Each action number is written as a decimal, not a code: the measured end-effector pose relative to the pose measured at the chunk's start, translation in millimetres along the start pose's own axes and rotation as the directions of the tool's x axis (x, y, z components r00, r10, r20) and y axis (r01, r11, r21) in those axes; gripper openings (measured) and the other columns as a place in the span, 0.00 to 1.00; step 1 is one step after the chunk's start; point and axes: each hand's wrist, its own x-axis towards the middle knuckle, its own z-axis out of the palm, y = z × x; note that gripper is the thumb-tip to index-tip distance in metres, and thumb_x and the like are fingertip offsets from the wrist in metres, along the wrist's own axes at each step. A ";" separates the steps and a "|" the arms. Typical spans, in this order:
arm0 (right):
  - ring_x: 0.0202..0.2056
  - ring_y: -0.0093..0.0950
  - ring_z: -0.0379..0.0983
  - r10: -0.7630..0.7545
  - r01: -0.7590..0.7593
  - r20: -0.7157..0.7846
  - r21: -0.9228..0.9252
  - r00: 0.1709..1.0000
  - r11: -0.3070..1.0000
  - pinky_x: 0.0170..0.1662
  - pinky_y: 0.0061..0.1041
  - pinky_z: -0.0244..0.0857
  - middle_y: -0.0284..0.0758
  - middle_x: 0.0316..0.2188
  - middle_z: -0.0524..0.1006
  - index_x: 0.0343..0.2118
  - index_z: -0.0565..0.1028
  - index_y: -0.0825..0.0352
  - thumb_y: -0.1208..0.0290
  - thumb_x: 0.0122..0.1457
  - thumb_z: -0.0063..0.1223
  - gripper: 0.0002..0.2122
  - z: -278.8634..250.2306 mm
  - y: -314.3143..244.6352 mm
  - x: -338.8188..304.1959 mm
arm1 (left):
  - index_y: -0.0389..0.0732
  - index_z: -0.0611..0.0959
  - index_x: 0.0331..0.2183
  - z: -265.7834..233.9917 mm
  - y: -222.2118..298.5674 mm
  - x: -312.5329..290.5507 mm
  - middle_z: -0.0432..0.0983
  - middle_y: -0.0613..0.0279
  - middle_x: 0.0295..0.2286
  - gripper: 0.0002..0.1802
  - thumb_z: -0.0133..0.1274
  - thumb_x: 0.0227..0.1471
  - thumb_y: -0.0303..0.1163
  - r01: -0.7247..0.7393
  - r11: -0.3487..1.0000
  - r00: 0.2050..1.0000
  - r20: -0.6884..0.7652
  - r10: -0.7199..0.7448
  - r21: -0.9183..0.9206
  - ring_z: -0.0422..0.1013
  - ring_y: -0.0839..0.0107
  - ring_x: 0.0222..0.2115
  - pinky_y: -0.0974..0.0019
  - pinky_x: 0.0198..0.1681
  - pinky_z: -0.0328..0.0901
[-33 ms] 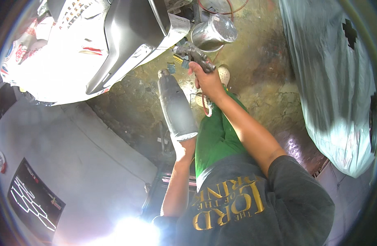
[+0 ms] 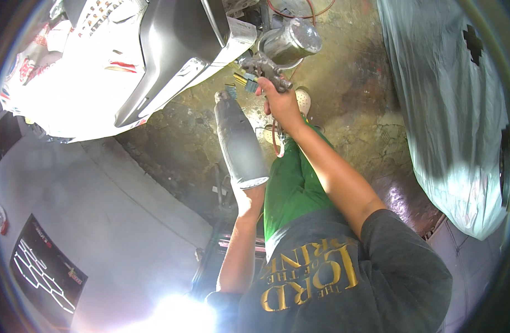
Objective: The person uses a spray gun to apply paint to a car bumper while holding a heat gun in the other hand. They repeatedly dip the spray gun into a paint can and apply coats to the bumper surface.
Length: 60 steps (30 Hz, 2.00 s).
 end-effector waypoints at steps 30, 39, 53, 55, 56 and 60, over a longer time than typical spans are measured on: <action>0.38 0.37 0.81 -0.288 0.788 0.734 -0.562 0.615 0.252 0.40 0.33 0.74 0.38 0.37 0.83 0.45 0.80 0.63 0.66 0.53 0.70 0.17 -144.5 -149.7 103.1 | 0.35 0.78 0.49 143.1 76.0 35.7 0.79 0.57 0.41 0.20 0.59 0.55 0.31 0.229 0.833 0.912 -0.188 -0.365 -0.504 0.75 0.67 0.39 0.65 0.46 0.69; 0.35 0.44 0.79 -0.099 0.867 0.864 -0.480 0.494 0.134 0.35 0.40 0.73 0.40 0.40 0.80 0.46 0.76 0.60 0.68 0.56 0.62 0.14 -150.1 -126.4 163.1 | 0.34 0.78 0.48 159.8 109.3 54.1 0.80 0.59 0.38 0.21 0.59 0.52 0.28 0.262 0.798 0.853 -0.256 -0.454 -0.543 0.74 0.72 0.37 0.66 0.44 0.69; 0.39 0.37 0.79 -0.333 0.846 0.781 -0.455 0.529 0.278 0.43 0.33 0.72 0.40 0.40 0.82 0.48 0.78 0.67 0.67 0.55 0.69 0.19 -135.9 -211.2 156.7 | 0.35 0.78 0.46 124.8 146.9 90.2 0.80 0.59 0.35 0.21 0.61 0.50 0.28 0.202 0.804 0.926 -0.157 -0.342 -0.560 0.75 0.71 0.35 0.65 0.43 0.70; 0.43 0.26 0.78 -0.282 0.759 0.712 -0.542 0.643 0.361 0.47 0.26 0.71 0.40 0.44 0.80 0.55 0.72 0.73 0.71 0.57 0.68 0.25 -144.5 -223.2 146.6 | 0.35 0.78 0.46 121.0 154.6 92.0 0.80 0.59 0.35 0.21 0.61 0.50 0.28 0.184 0.789 0.932 -0.151 -0.329 -0.586 0.75 0.72 0.36 0.66 0.43 0.70; 0.43 0.25 0.78 -0.297 0.726 0.667 -0.573 0.683 0.382 0.48 0.24 0.71 0.40 0.43 0.81 0.55 0.71 0.74 0.71 0.57 0.67 0.25 -148.5 -224.7 141.4 | 0.34 0.78 0.46 120.0 157.2 91.4 0.80 0.59 0.36 0.21 0.61 0.50 0.28 0.174 0.774 0.932 -0.152 -0.330 -0.609 0.75 0.72 0.36 0.66 0.43 0.70; 0.43 0.25 0.78 -0.306 0.787 0.729 -0.529 0.612 0.316 0.48 0.26 0.71 0.39 0.41 0.81 0.56 0.71 0.73 0.72 0.58 0.66 0.25 -149.2 -242.8 124.8 | 0.34 0.78 0.47 112.0 164.3 88.8 0.80 0.58 0.37 0.21 0.61 0.51 0.28 0.159 0.774 0.936 -0.156 -0.316 -0.612 0.75 0.71 0.37 0.66 0.44 0.70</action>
